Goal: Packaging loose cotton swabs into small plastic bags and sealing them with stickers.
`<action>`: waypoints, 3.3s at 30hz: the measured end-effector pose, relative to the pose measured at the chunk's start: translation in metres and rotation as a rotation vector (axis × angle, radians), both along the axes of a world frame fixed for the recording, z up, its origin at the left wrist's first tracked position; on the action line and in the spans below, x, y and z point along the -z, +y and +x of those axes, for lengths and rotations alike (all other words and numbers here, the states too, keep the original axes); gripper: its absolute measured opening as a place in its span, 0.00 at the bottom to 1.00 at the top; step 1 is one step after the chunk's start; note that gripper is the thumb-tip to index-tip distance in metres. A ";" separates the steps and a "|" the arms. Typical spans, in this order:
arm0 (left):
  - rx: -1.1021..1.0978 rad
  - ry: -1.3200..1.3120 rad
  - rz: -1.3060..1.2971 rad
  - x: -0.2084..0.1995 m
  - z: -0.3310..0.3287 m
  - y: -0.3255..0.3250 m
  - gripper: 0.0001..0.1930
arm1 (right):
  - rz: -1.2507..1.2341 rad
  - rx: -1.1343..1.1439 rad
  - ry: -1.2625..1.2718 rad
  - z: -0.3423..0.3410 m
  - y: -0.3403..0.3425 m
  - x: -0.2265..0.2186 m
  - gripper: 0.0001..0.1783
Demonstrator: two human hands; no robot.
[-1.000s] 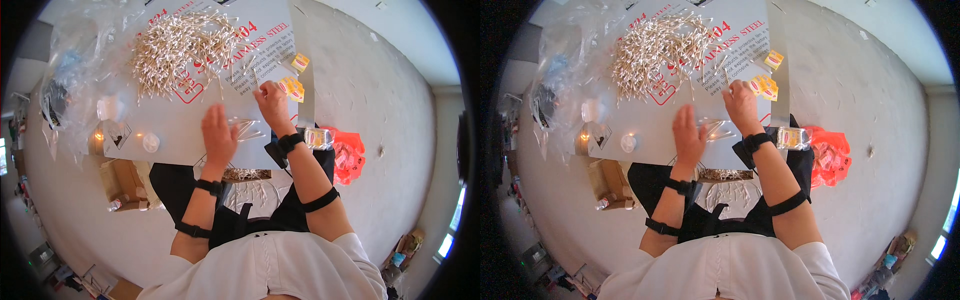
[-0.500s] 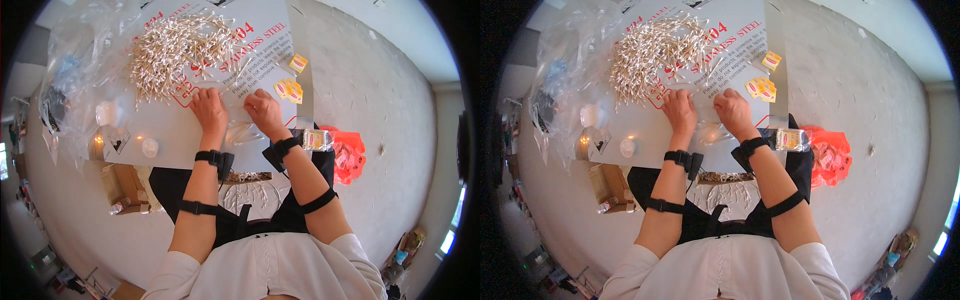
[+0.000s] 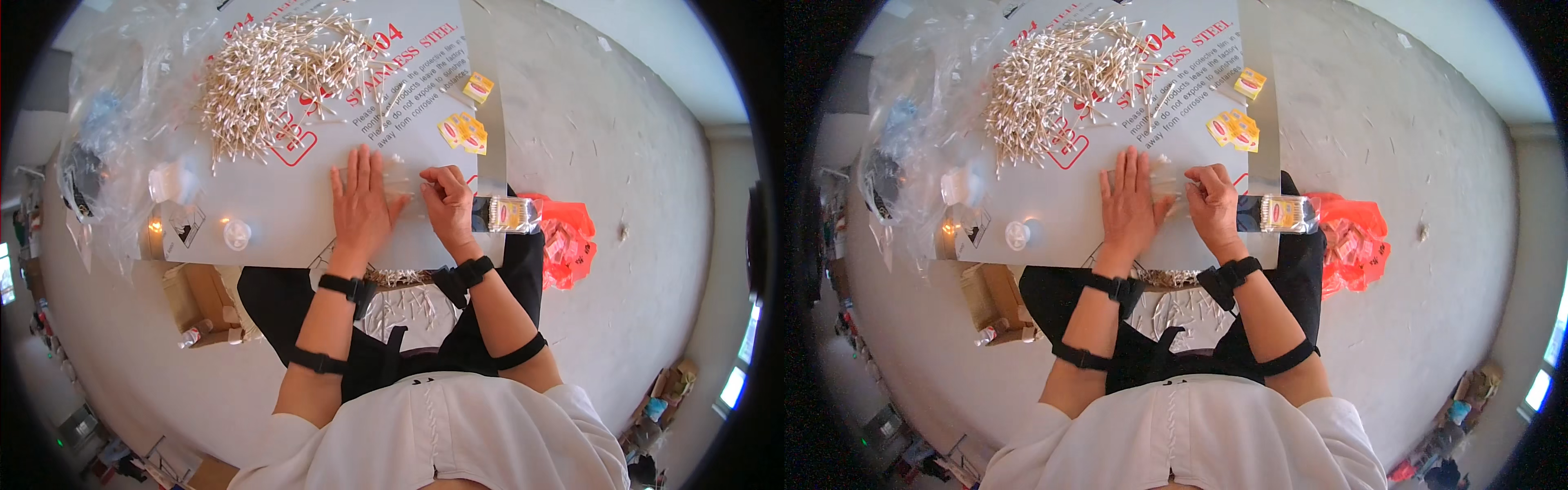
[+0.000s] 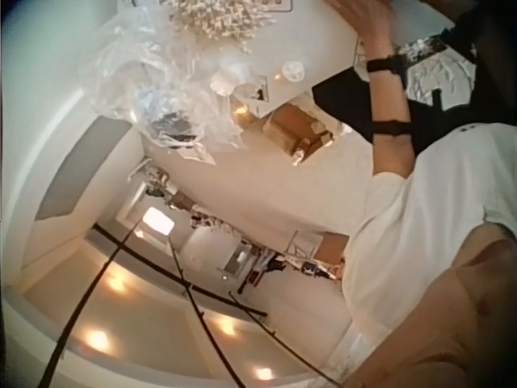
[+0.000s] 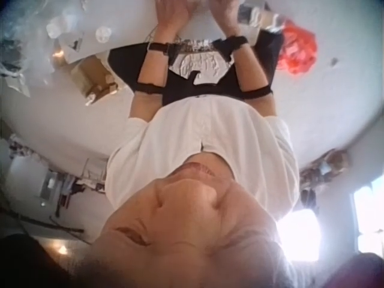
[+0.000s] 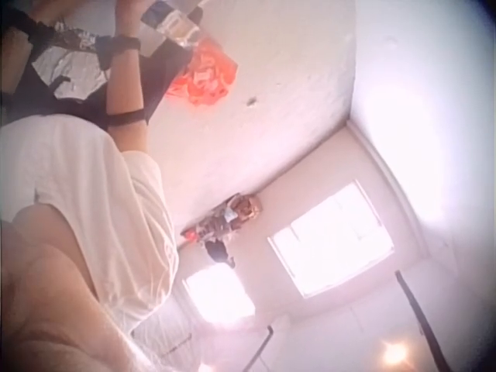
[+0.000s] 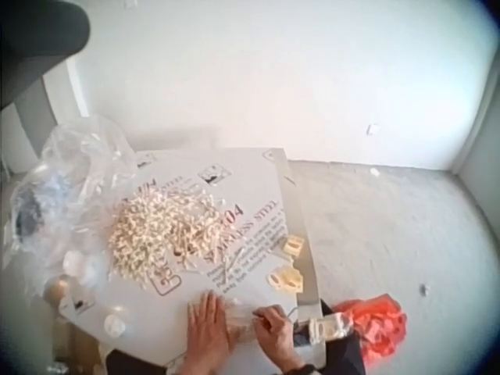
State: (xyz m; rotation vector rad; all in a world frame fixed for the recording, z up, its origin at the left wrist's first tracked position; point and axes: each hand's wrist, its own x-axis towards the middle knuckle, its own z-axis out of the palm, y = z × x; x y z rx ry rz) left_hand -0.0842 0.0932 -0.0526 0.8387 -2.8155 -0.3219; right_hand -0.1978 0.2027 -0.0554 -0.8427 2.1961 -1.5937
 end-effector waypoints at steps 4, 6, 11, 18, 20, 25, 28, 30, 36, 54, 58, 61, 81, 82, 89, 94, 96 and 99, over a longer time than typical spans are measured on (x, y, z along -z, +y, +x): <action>-0.029 0.064 -0.011 0.002 -0.015 -0.015 0.42 | -0.033 0.003 0.009 0.007 0.005 0.000 0.09; 0.015 -0.002 0.000 -0.001 -0.015 -0.008 0.41 | -0.044 0.052 0.014 0.009 0.008 0.000 0.09; 0.083 -0.058 0.027 -0.006 0.009 0.022 0.40 | -0.092 0.137 -0.002 0.014 0.025 0.004 0.09; -0.133 0.641 0.296 0.012 0.017 -0.007 0.29 | -0.245 0.060 -0.056 0.026 0.023 0.010 0.16; -0.177 0.709 0.414 0.015 0.014 -0.015 0.27 | -0.295 0.031 -0.118 0.023 0.013 0.012 0.18; -0.144 0.757 0.672 0.016 -0.006 -0.009 0.24 | -0.333 -0.059 -0.243 0.007 -0.017 0.017 0.20; -0.081 0.726 0.699 0.013 -0.009 -0.004 0.24 | -0.295 -0.089 -0.267 0.006 -0.023 0.017 0.21; -0.059 0.735 0.814 0.008 -0.004 -0.001 0.25 | -0.231 -0.125 -0.273 0.006 -0.020 0.015 0.21; 0.126 0.266 0.188 -0.011 0.025 0.016 0.43 | -0.377 -0.060 -0.446 0.003 -0.003 0.010 0.23; -0.142 0.889 0.814 0.016 -0.018 0.008 0.29 | -0.418 0.016 -0.266 0.010 -0.028 0.019 0.21; -0.100 0.890 0.864 0.017 -0.027 0.020 0.27 | -0.386 -0.011 -0.285 0.010 -0.020 0.020 0.22; -0.094 0.838 0.977 0.014 -0.023 0.028 0.26 | -0.385 -0.013 -0.294 0.014 -0.004 0.020 0.23; 0.035 0.658 0.529 0.008 -0.013 0.040 0.24 | -0.416 0.125 -0.350 0.021 0.023 0.014 0.26; -0.010 0.747 0.668 0.004 -0.016 0.041 0.26 | -0.418 0.139 -0.352 0.018 0.021 0.014 0.25; -0.181 1.016 0.974 0.016 -0.019 0.036 0.30 | -0.387 0.038 -0.242 0.022 0.010 0.017 0.26; -0.117 0.887 0.884 0.013 -0.003 0.030 0.28 | -0.571 0.102 -0.585 0.017 0.017 0.013 0.27; -0.003 0.538 0.582 0.008 0.011 0.030 0.30 | -0.565 0.125 -0.600 0.015 0.026 0.013 0.27; 0.216 0.083 0.069 0.000 0.018 0.044 0.36 | -0.572 0.161 -0.634 0.013 0.033 0.014 0.26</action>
